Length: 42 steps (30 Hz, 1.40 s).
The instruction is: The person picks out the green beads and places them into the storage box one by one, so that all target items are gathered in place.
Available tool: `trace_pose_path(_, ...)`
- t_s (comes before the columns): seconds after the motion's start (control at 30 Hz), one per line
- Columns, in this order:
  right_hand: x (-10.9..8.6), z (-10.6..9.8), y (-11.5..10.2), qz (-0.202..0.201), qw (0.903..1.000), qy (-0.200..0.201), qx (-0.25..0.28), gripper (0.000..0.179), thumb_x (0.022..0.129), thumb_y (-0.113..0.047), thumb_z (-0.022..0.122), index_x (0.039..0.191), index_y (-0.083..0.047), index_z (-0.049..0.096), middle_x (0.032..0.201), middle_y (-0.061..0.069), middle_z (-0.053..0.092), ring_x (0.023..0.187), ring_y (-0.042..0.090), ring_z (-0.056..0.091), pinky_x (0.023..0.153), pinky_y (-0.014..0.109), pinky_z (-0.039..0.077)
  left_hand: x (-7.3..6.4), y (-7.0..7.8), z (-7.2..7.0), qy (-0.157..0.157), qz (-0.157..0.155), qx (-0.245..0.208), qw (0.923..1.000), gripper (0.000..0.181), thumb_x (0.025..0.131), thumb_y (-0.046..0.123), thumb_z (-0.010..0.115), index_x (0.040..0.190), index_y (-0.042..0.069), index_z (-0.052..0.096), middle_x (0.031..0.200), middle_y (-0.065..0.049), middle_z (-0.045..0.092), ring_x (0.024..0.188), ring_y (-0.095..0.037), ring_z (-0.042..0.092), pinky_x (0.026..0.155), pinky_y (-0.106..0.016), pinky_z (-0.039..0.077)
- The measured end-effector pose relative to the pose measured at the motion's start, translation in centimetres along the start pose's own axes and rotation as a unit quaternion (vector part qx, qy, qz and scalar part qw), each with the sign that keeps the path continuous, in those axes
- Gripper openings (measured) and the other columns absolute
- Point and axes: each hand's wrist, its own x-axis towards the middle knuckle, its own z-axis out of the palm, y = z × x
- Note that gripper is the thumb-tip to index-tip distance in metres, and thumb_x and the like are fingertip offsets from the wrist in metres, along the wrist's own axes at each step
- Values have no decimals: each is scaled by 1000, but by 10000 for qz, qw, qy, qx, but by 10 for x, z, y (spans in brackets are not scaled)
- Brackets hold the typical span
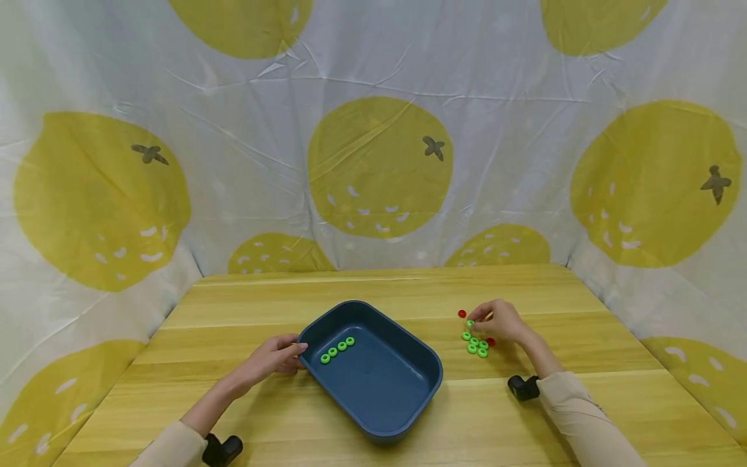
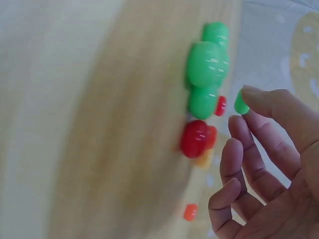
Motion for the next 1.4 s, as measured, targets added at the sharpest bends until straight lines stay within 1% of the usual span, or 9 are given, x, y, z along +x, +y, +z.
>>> trace_pose_path(0.13,3,-8,-10,-191,9997,132,-105,13,81,-9,71,90,-1,72,83,10,71,72,15,62,65,25,52,-1,-1,0,70,-72,53,9999,60,98,31,47,136,-14,35,124,-30,56,100,-29,67,85,-42,55)
trace_pose_path(0.27,10,-16,-32,-379,9988,142,-269,14,82,-12,70,92,-1,72,84,10,70,73,16,62,66,27,53,-2,-2,-1,141,-135,102,9998,64,97,32,48,137,-16,31,126,-31,54,100,-30,67,85,-42,55)
trace_pose_path(0.47,23,-19,-91,-518,9982,-55,-294,15,83,-18,71,93,-7,72,86,9,70,67,13,60,58,26,50,-3,-4,-2,170,-173,165,9996,71,97,32,48,139,-18,24,130,-34,49,101,-31,66,86,-42,55)
trace_pose_path(0.57,31,-12,-124,-767,9965,-188,-285,15,83,-18,71,94,-8,72,88,9,70,66,13,60,57,26,49,-4,-5,-3,167,-172,172,9996,71,97,32,49,139,-19,24,130,-33,50,101,-31,66,85,-42,55)
trace_pose_path(0.8,49,30,-185,-1567,9850,-554,-469,12,81,-20,73,91,-12,73,86,3,72,73,16,63,62,22,51,-6,-6,-2,132,-118,147,9997,64,97,31,48,136,-17,32,124,-31,55,100,-32,67,85,-42,56)
trace_pose_path(1.0,52,79,-219,-2006,9680,-1077,-1055,10,80,-18,74,89,-14,74,84,-2,71,77,11,63,66,18,49,-8,-5,-2,75,-34,106,9999,61,97,31,48,135,-15,36,124,-30,56,100,-31,67,85,-42,55)
trace_pose_path(1.07,52,94,-225,-2058,9609,-1301,-1321,9,80,-19,74,89,-16,74,84,-4,71,77,7,61,67,16,48,-8,-6,-2,61,-28,86,9999,61,97,32,48,135,-14,36,124,-30,56,100,-31,66,85,-42,55)
trace_pose_path(1.2,49,120,-231,-1911,9515,-1699,-1712,9,79,-22,75,88,-19,75,83,-8,69,75,2,58,66,15,48,-8,-7,-3,44,-19,87,10000,62,98,32,47,136,-14,35,126,-31,54,101,-33,66,84,-42,56)
trace_pose_path(1.4,48,147,-228,-1779,9423,-1990,-2022,12,78,-21,76,89,-19,75,82,-10,69,71,-1,58,62,13,47,-7,-9,-4,48,-3,69,10000,62,98,32,47,136,-15,35,126,-32,53,101,-32,66,84,-42,56)
